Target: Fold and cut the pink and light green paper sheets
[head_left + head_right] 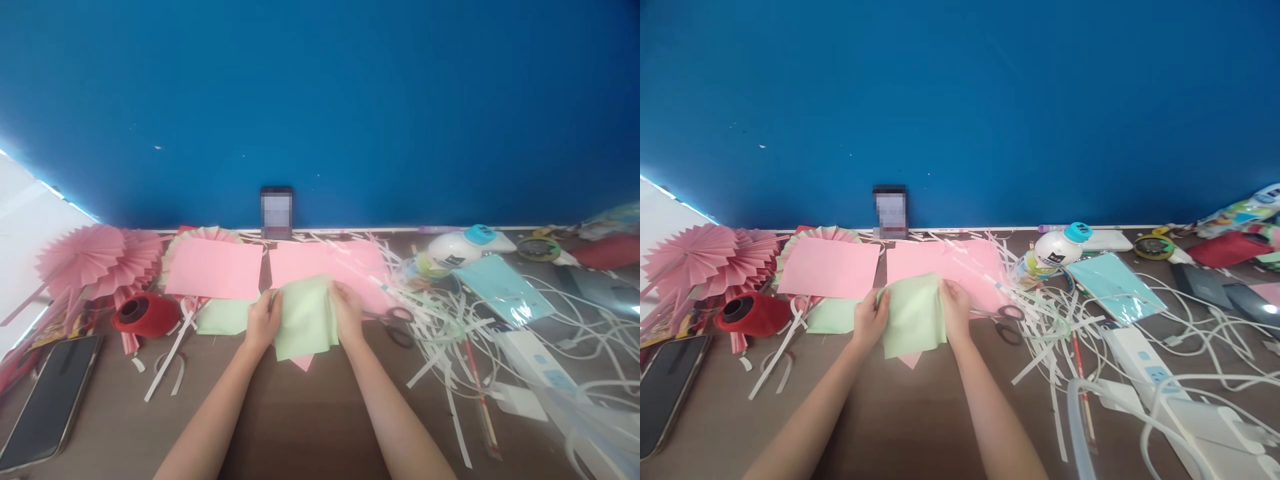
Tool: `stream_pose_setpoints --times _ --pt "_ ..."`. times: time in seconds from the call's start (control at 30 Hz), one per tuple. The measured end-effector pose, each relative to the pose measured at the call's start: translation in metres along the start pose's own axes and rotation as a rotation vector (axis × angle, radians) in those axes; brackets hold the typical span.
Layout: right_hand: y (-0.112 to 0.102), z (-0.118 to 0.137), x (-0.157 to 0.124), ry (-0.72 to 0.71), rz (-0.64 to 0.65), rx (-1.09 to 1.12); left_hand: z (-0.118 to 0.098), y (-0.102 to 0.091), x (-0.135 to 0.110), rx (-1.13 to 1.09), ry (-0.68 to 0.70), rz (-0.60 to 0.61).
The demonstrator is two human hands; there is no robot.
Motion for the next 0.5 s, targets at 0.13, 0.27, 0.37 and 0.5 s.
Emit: stream_pose_setpoints --times 0.13,0.27,0.37,0.5 --pt "0.0016 0.0022 0.0001 -0.010 0.061 -0.055 0.0045 -0.0023 0.0038 0.000 -0.026 -0.016" --pt "0.0015 0.0047 -0.0009 -0.027 0.041 -0.080 0.0039 -0.0026 0.0039 -0.007 -0.041 -0.009" --pt "0.0013 0.0048 -0.0015 -0.040 0.018 -0.061 0.0010 -0.0013 0.0021 -0.014 -0.043 0.003" --pt "-0.0001 0.0036 -0.0021 -0.055 -0.010 -0.055 -0.0026 0.0000 -0.0001 -0.021 -0.024 -0.005"
Point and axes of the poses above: each hand's wrist, its own x-axis towards the middle knuckle, its own y-axis out of the palm, z = x × y, the point moved 5 cm from there along x, towards the middle knuckle, and after that the axes turned 4 degrees about -z, right-handed, at the moved point
